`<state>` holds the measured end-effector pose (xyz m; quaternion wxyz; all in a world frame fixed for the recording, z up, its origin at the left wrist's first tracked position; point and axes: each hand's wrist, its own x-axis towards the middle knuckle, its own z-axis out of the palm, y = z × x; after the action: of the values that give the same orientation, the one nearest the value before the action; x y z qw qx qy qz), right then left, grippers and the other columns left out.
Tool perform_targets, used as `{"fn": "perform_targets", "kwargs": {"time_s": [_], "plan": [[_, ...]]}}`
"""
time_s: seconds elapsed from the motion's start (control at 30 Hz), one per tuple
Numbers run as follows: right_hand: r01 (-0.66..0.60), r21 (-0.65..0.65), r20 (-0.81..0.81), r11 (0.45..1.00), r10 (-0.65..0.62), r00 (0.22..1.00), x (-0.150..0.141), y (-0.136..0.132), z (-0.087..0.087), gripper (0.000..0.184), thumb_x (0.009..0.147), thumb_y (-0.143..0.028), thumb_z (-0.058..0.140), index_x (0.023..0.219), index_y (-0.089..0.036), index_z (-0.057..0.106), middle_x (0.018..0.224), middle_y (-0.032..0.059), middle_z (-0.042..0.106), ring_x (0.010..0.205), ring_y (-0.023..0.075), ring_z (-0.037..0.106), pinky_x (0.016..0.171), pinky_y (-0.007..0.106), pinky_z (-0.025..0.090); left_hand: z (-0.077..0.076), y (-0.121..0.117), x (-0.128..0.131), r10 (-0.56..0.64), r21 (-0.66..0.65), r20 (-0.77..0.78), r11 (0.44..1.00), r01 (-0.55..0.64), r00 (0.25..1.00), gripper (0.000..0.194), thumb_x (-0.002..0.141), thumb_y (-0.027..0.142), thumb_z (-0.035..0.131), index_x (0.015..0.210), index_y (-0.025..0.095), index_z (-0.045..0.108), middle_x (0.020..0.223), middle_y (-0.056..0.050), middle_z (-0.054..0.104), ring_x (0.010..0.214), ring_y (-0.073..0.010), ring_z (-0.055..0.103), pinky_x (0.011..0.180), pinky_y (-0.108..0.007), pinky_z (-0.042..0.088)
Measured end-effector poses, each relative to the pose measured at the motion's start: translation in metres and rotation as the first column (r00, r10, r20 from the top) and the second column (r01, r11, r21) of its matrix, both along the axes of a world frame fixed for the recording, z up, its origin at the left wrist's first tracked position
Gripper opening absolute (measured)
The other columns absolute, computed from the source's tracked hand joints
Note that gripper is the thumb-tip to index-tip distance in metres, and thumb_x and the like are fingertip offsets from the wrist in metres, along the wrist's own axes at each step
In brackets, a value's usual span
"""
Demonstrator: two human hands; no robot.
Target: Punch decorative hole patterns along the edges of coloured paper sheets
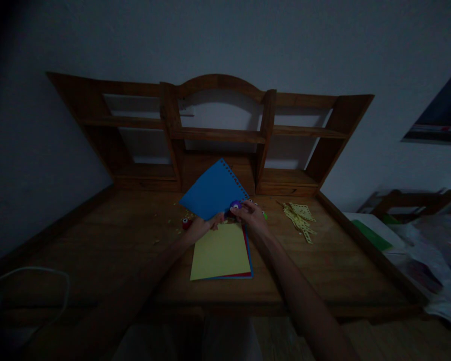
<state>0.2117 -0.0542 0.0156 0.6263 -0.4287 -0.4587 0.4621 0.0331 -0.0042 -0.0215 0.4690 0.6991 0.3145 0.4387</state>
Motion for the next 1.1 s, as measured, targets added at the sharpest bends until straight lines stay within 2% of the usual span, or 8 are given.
{"fn": "perform_targets", "kwargs": {"time_s": [0.27, 0.7, 0.9, 1.1], "plan": [[-0.059, 0.027, -0.034, 0.998, 0.06, 0.998, 0.001, 0.003, -0.001, 0.029, 0.06, -0.034, 0.083, 0.076, -0.02, 0.063, 0.07, -0.0013, 0.061, 0.053, 0.0101, 0.048, 0.05, 0.025, 0.035, -0.001, 0.001, -0.001, 0.005, -0.011, -0.054, 1.0, -0.006, 0.999, 0.032, 0.083, 0.049, 0.056, 0.073, 0.019, 0.06, 0.064, -0.001, 0.056, 0.056, -0.0145, 0.051, 0.058, -0.027, 0.041], [-0.045, 0.012, -0.001, 0.999, 0.045, 0.999, 0.005, 0.008, -0.009, 0.028, 0.063, -0.037, 0.082, 0.075, -0.019, 0.064, 0.065, -0.0014, 0.059, 0.051, 0.0091, 0.043, 0.048, 0.025, 0.029, 0.003, -0.003, -0.001, 0.022, -0.014, -0.111, 1.0, -0.024, 0.994, 0.033, 0.081, 0.049, 0.056, 0.077, 0.017, 0.059, 0.067, -0.001, 0.057, 0.057, -0.0139, 0.05, 0.058, -0.027, 0.04], [-0.059, 0.024, 0.05, 0.998, 0.058, 0.997, 0.005, 0.006, -0.011, 0.023, 0.071, -0.038, 0.077, 0.076, -0.019, 0.065, 0.069, -0.0004, 0.06, 0.052, 0.0085, 0.043, 0.049, 0.024, 0.029, 0.006, -0.005, -0.001, -0.039, -0.014, -0.099, 0.999, 0.038, 0.994, 0.033, 0.083, 0.049, 0.053, 0.079, 0.017, 0.059, 0.065, 0.0, 0.055, 0.056, -0.0134, 0.049, 0.055, -0.025, 0.039], [-0.022, 0.014, 0.058, 1.0, 0.021, 0.998, 0.006, 0.009, -0.012, 0.028, 0.065, -0.04, 0.081, 0.074, -0.018, 0.065, 0.068, -0.0001, 0.061, 0.051, 0.0089, 0.043, 0.048, 0.024, 0.03, -0.001, 0.0, -0.001, -0.059, -0.028, -0.087, 0.998, 0.057, 0.994, 0.033, 0.082, 0.05, 0.054, 0.078, 0.018, 0.059, 0.075, -0.003, 0.061, 0.058, -0.0131, 0.051, 0.057, -0.025, 0.042]]}}
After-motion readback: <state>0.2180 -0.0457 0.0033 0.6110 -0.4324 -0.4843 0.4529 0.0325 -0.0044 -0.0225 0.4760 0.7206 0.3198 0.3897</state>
